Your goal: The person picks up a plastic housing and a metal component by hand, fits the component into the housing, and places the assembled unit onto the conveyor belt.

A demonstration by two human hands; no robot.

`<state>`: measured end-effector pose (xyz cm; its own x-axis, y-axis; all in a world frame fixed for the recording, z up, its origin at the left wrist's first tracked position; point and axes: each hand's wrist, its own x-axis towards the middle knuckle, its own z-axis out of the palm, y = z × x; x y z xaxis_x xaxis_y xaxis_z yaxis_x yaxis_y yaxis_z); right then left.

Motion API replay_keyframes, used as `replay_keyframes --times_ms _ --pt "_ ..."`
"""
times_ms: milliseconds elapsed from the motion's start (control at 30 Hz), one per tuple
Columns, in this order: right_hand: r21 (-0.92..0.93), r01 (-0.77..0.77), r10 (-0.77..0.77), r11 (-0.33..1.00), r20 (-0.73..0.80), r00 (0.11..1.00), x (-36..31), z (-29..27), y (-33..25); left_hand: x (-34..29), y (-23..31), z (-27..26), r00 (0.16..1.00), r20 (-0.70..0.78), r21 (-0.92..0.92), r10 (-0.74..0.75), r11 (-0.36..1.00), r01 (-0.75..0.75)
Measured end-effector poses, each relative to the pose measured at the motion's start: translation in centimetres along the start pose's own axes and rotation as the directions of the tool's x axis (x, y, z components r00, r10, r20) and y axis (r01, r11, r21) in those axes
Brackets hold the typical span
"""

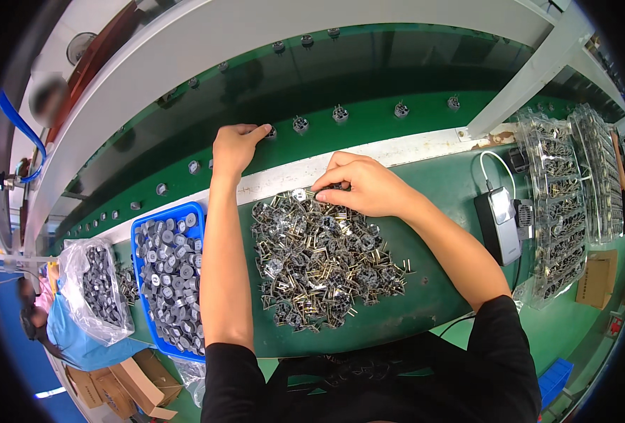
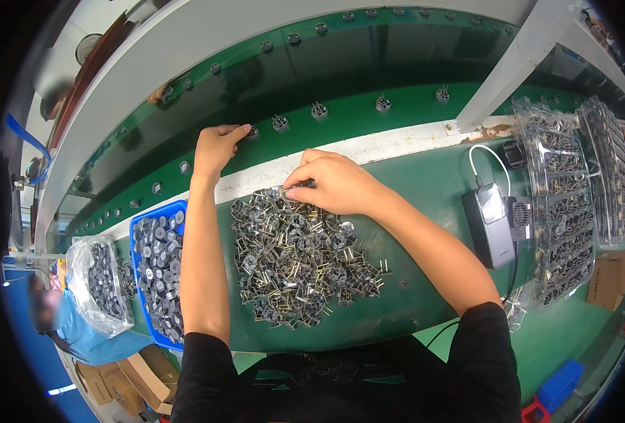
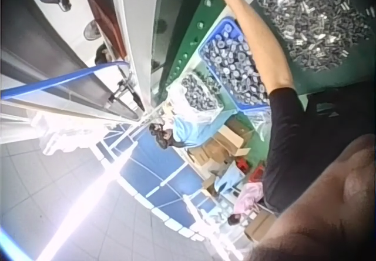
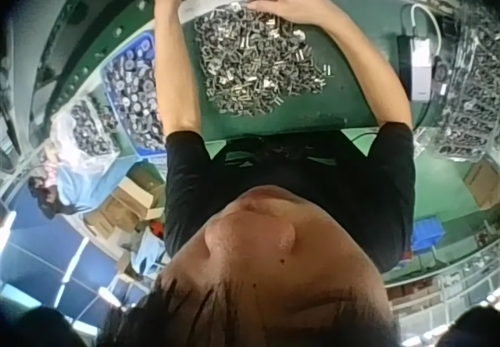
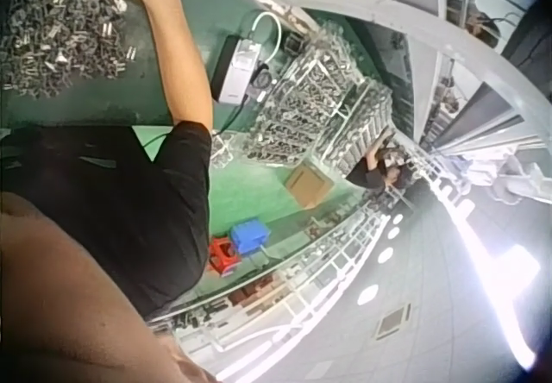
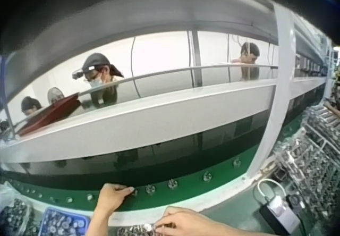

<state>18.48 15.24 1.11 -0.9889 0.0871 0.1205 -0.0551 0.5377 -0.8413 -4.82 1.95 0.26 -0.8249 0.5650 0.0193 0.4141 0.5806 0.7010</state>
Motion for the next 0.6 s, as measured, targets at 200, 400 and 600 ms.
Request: replay_keyframes --times_ms 200,400,600 --pt "-0.061 0.072 -0.077 0.995 -0.079 0.994 -0.3 0.3 0.1 -5.6 3.0 -1.9 0.989 0.113 -0.663 -0.094 0.734 0.145" --pt "-0.081 0.076 -0.084 0.994 -0.098 0.992 -0.5 -0.7 -1.1 -11.2 3.5 -1.9 0.984 0.171 -0.945 -0.045 0.275 0.177" --pt "0.163 0.186 -0.167 0.969 -0.123 0.978 -1.0 -1.9 -3.7 -14.0 2.7 -1.4 0.961 0.258 -0.966 0.101 0.005 0.259"
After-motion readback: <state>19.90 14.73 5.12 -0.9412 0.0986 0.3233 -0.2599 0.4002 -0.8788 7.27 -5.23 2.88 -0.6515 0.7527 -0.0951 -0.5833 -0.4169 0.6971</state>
